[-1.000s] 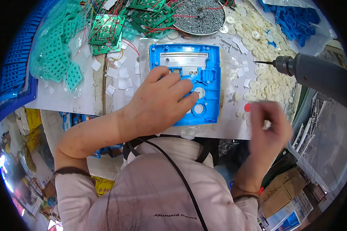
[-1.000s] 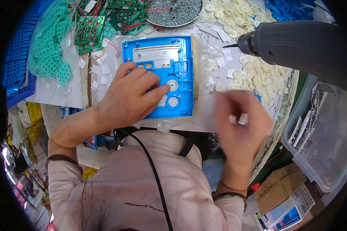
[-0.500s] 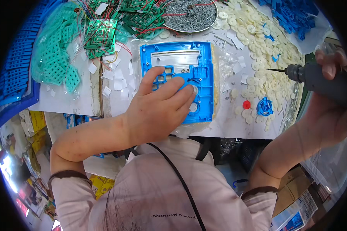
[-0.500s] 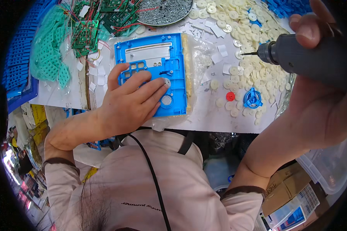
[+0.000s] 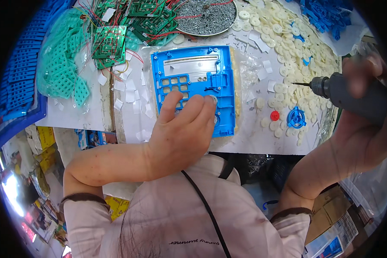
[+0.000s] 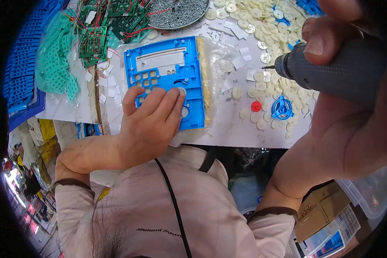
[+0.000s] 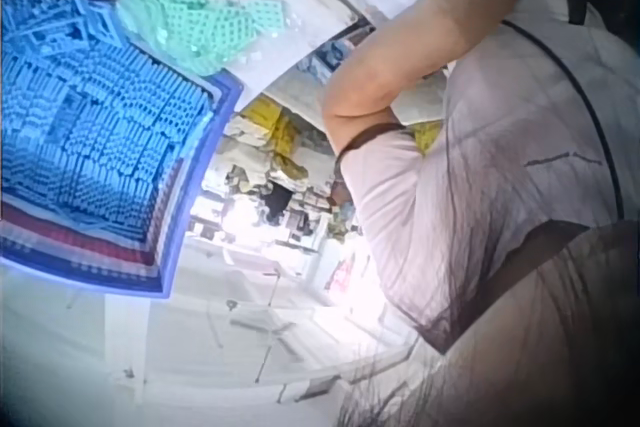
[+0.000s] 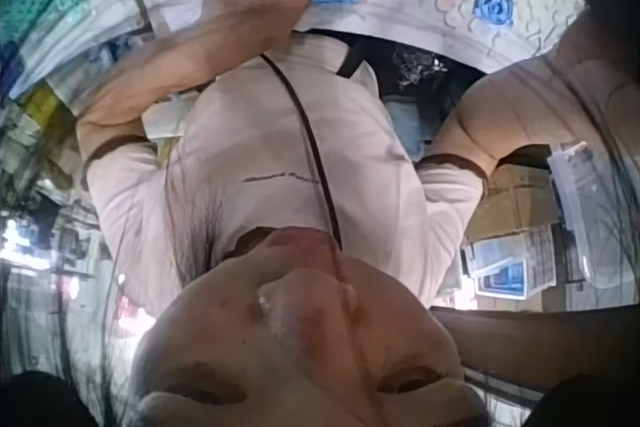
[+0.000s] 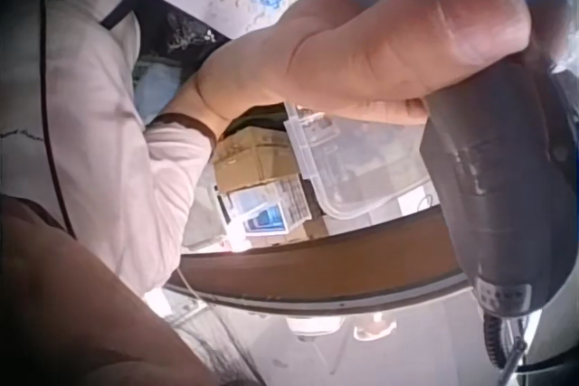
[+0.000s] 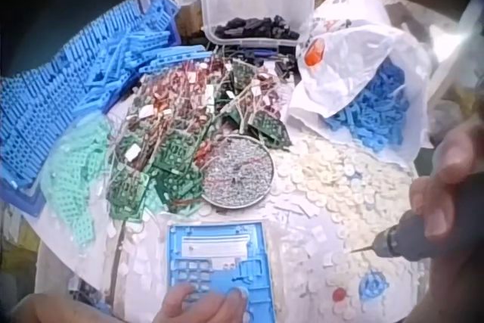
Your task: Assembling electronic components into a plastic casing using an electric screwdriver.
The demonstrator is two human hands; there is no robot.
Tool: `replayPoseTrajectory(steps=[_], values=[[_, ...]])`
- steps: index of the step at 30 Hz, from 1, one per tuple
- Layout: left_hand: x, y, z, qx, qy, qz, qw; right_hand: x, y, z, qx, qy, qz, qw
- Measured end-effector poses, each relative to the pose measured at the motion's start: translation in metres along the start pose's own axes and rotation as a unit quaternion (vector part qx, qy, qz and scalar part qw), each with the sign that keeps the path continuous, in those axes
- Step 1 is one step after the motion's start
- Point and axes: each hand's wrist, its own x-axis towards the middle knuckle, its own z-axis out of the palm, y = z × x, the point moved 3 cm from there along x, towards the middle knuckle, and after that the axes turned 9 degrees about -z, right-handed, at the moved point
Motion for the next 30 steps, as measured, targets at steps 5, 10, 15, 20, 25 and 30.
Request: replayPoseTrajectory(steps=[5,10,15,20,25,30], values=[[0.004,0.000,-0.002,-0.031,-0.027,0.006,0.999,0.000,0.000,0.000,0.007,-0.004,0.000,1.000],[0.017,-0.021,-0.012,-0.081,-0.116,0.048,0.989,0.000,0.004,-0.001,0.015,-0.005,0.002,1.000],[0.018,-0.019,-0.014,-0.059,-0.129,0.066,0.988,-0.002,0.001,-0.003,0.017,-0.006,0.001,1.000],[0.012,-0.022,-0.005,-0.065,-0.059,0.125,0.988,-0.002,-0.001,-0.002,0.021,-0.017,0.006,1.000],[0.006,-0.021,0.002,-0.050,-0.043,0.137,0.988,0.001,-0.005,0.007,0.036,-0.044,0.010,0.998],[0.003,-0.034,0.000,-0.080,-0.076,0.100,0.989,0.001,0.005,0.039,0.079,-0.133,0.060,0.986]])
